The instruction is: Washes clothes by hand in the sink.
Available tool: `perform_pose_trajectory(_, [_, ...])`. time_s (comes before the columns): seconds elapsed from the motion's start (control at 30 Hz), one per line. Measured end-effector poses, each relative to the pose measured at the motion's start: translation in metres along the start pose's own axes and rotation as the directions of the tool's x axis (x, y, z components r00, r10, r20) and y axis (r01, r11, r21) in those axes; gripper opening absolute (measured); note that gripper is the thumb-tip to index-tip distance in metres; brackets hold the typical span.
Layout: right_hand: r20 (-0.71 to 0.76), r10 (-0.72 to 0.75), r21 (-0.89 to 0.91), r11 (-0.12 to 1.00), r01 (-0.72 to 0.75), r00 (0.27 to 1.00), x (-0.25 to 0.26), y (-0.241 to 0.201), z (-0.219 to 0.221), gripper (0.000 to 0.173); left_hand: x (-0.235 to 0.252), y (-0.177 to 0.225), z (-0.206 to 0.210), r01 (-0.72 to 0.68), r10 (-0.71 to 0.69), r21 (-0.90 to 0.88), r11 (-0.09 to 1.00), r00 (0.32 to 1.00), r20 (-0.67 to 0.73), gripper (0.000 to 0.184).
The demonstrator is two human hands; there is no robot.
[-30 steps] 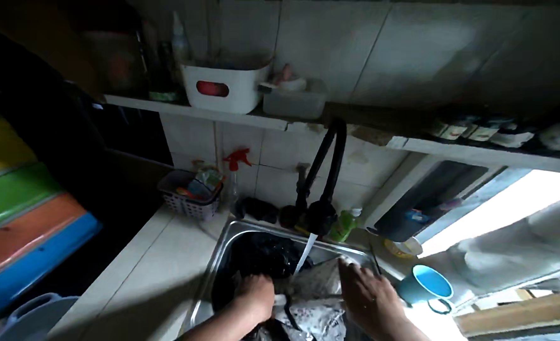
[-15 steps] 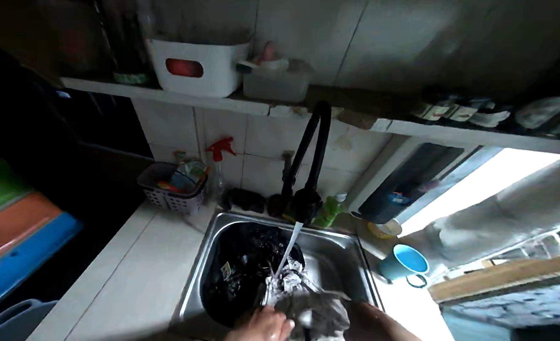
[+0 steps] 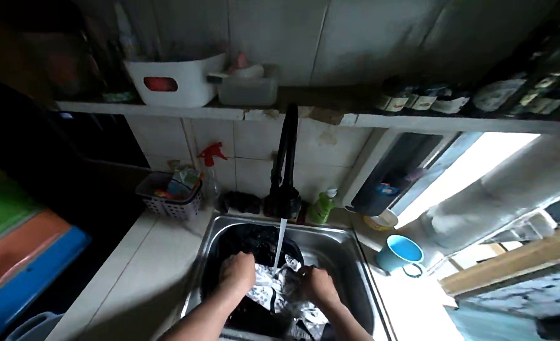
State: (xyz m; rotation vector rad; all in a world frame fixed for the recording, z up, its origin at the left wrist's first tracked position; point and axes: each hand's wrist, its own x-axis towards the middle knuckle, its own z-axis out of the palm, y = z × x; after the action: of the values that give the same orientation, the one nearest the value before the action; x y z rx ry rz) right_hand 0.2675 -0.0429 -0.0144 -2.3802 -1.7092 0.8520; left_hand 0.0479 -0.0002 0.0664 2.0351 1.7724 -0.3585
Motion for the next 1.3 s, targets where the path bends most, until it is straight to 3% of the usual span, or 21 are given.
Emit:
perform_pose_trajectory(0.17, [-0.334, -0.109, 0.099, 0.984, 0.150, 0.936, -0.002, 0.010, -0.069, 0.023, 0.020, -0.036, -0.007, 0.011, -0.077, -0.423, 0.906, 0.987, -0.139, 0.031])
perform_pose_trajectory(0.3, [-0.406, -0.131, 0.043, 0.986, 0.163, 0.904, -0.008, 0.007, -0.095, 0.023, 0.019, -0.040, -0.013, -0.058, -0.093, -0.620, 0.783, 0.974, -0.207, 0.030])
perform_pose_trajectory(0.43, [-0.407, -0.067, 0.024, 0.996, 0.084, 0.911, -0.018, -0.010, -0.080, 0.025, 0.014, -0.022, -0.009, -0.156, -0.002, -0.838, 0.523, 0.983, -0.184, 0.033])
perform_pose_trajectory(0.53, [-0.405, -0.107, 0.067, 0.987, 0.146, 0.908, -0.031, -0.026, -0.053, 0.030, -0.002, -0.001, -0.020, -0.206, 0.058, -0.821, 0.533, 0.977, -0.207, 0.033])
perform_pose_trajectory(0.63, [-0.450, -0.425, 0.149, 0.832, 0.535, 0.786, -0.032, -0.024, -0.011, 0.028, -0.013, 0.012, -0.033, -0.230, 0.087, -0.792, 0.566, 0.972, -0.220, 0.032])
perform_pose_trajectory(0.67, [-0.376, -0.511, 0.213, 0.764, 0.609, 0.773, -0.030, -0.025, 0.000, 0.027, -0.014, 0.014, -0.036, -0.239, 0.094, -0.789, 0.566, 0.970, -0.226, 0.032])
perform_pose_trajectory(0.73, [-0.111, -0.571, 0.304, 0.760, 0.575, 0.813, -0.026, -0.027, 0.010, 0.037, -0.016, 0.014, -0.040, -0.244, 0.103, -0.798, 0.551, 0.969, -0.226, 0.032])
perform_pose_trajectory(0.8, [0.089, -0.509, 0.254, 0.843, 0.474, 0.856, -0.024, -0.027, 0.012, 0.050, -0.014, 0.007, -0.044, -0.247, 0.080, -0.814, 0.526, 0.967, -0.242, 0.034])
perform_pose_trajectory(0.9, [0.168, -0.340, -0.115, 0.926, 0.361, 0.925, -0.028, -0.012, -0.010, 0.067, -0.004, -0.023, -0.050, -0.305, 0.024, -0.809, 0.503, 0.940, -0.339, 0.031])
perform_pose_trajectory(0.97, [0.218, -0.179, -0.286, 0.928, 0.238, 0.959, -0.028, 0.016, -0.029, 0.062, 0.002, -0.046, -0.051, -0.323, 0.012, -0.800, 0.506, 0.930, -0.368, 0.029])
perform_pose_trajectory(1.03, [0.294, -0.079, -0.389, 0.901, 0.194, 0.953, -0.027, 0.040, -0.036, 0.046, 0.004, -0.058, -0.049, -0.328, 0.061, -0.750, 0.574, 0.931, -0.361, 0.029])
perform_pose_trajectory(1.1, [0.258, -0.158, -0.372, 0.894, 0.249, 0.953, -0.027, 0.043, -0.030, 0.036, -0.001, -0.058, -0.046, -0.344, 0.138, -0.689, 0.638, 0.932, -0.336, 0.030])
perform_pose_trajectory(1.17, [0.106, -0.374, -0.241, 0.889, 0.389, 0.921, -0.030, 0.024, -0.015, 0.033, -0.008, -0.052, -0.044, -0.381, 0.214, -0.644, 0.663, 0.921, -0.325, 0.030])
perform_pose_trajectory(1.23, [-0.084, -0.566, -0.063, 0.825, 0.562, 0.820, -0.030, -0.006, 0.005, 0.032, -0.016, -0.043, -0.042, -0.433, 0.283, -0.608, 0.665, 0.900, -0.331, 0.030])
perform_pose_trajectory(1.3, [-0.266, -0.641, 0.158, 0.708, 0.689, 0.720, -0.024, -0.036, 0.022, 0.034, -0.023, -0.032, -0.043, -0.483, 0.344, -0.587, 0.650, 0.876, -0.339, 0.030])
